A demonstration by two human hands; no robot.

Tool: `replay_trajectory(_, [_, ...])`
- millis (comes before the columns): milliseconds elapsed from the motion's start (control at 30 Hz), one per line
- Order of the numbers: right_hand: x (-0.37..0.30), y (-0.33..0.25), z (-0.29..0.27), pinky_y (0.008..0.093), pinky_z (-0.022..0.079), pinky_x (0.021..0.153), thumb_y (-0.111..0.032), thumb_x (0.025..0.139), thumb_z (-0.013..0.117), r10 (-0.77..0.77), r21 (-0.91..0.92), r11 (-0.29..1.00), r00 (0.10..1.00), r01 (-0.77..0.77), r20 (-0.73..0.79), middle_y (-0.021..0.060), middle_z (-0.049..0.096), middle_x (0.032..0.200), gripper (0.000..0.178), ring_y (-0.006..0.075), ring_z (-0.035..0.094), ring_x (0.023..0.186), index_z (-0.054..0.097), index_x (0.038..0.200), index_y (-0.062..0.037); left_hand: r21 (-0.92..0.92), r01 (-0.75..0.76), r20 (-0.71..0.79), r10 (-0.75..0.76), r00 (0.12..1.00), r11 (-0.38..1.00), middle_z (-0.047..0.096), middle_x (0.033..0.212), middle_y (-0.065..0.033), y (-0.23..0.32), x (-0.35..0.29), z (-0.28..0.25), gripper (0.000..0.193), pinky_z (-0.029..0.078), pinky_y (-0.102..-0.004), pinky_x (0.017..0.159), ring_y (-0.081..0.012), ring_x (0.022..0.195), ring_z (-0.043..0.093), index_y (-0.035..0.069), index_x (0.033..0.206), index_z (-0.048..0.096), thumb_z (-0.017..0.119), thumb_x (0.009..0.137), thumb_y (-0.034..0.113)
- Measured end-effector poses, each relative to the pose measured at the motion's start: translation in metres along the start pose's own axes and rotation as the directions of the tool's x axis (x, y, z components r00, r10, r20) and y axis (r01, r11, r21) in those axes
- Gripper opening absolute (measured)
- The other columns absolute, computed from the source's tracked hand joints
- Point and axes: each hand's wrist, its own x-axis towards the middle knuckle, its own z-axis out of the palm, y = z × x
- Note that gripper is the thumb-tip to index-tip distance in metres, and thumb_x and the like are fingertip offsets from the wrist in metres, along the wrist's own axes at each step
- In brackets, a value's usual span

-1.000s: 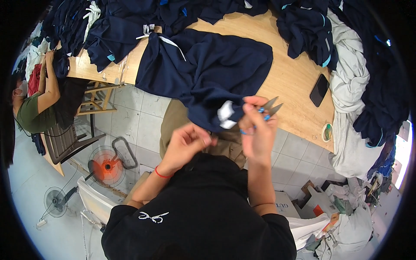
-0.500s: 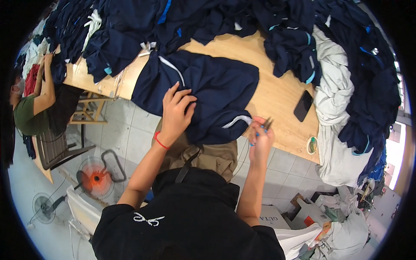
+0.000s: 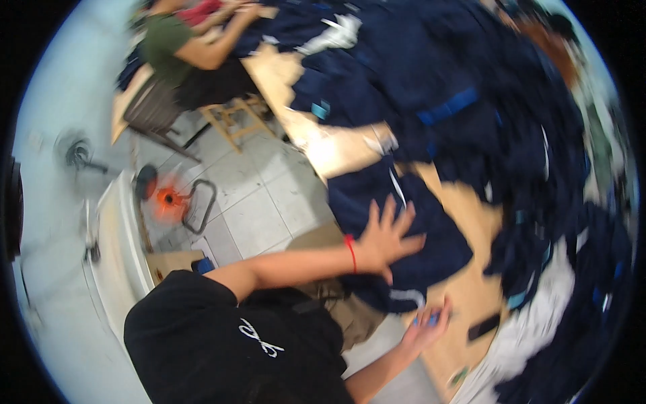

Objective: The recorder is using thread clippers to trim excess threads from blue athletic garments and inspecting them for quality control.

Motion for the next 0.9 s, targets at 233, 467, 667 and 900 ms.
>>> replay_trajectory(233, [0.023, 0.001, 0.015, 0.0233, 0.029, 0.042, -0.022, 0.111, 0.058, 0.007, 0.069, 0.997, 0.987, -0.018, 0.161, -0.0011, 0.06, 0.084, 0.036, 0.0059, 0.039, 0.052, 0.062, 0.138, -0.0002, -0.401, 0.028, -0.131, -0.088, 0.987, 0.915, 0.066, 0.122, -0.016, -0.025, -0.024, 0.044, 0.045, 0.056, -0.057, 0.084, -0.0451, 0.109, 0.066, 0.013, 0.111, 0.073, 0.088, 0.07, 0.026])
replay_trajectory(467, [0.025, -0.018, 0.081, 0.025, 0.028, 0.043, -0.025, 0.111, 0.064, -0.044, 0.017, 0.999, 0.958, 0.041, 0.283, -0.0017, 0.062, 0.083, 0.029, 0.0056, 0.04, 0.051, 0.065, 0.131, -0.0034, -0.454, 0.276, -0.746, -0.531, 0.403, 0.847, 0.068, 0.109, -0.0124, -0.159, -0.197, -0.2, 0.043, 0.055, -0.0416, 0.092, -0.0339, 0.102, 0.069, 0.008, 0.109, 0.066, 0.067, 0.068, -0.002])
replay_trajectory(667, [0.029, -0.008, 0.145, 0.0225, 0.028, 0.045, -0.017, 0.111, 0.062, 0.006, -0.001, 1.0, 0.871, -0.006, 0.492, -0.0002, 0.06, 0.084, 0.024, 0.0046, 0.039, 0.053, 0.064, 0.127, 0.0, -0.142, 0.908, -0.839, 0.439, -0.321, 0.393, 0.064, 0.15, -0.0177, -0.093, -0.399, -0.364, 0.065, 0.041, -0.0431, 0.123, -0.033, 0.14, 0.06, -0.002, 0.145, 0.065, 0.077, 0.081, 0.0])
replay_trajectory(900, [-0.005, -0.004, 0.181, 0.0227, 0.028, 0.046, -0.015, 0.11, 0.061, -0.019, -0.068, 0.996, 0.889, 0.056, 0.458, -0.0003, 0.059, 0.085, 0.021, 0.004, 0.039, 0.054, 0.064, 0.126, -0.0014, 0.289, 0.957, 0.162, 0.984, -0.072, 0.022, 0.035, 0.159, -0.0195, 0.027, -0.492, -0.376, 0.119, 0.063, -0.0323, 0.078, -0.0239, 0.096, 0.066, 0.018, 0.174, -0.02, 0.059, 0.09, -0.009])
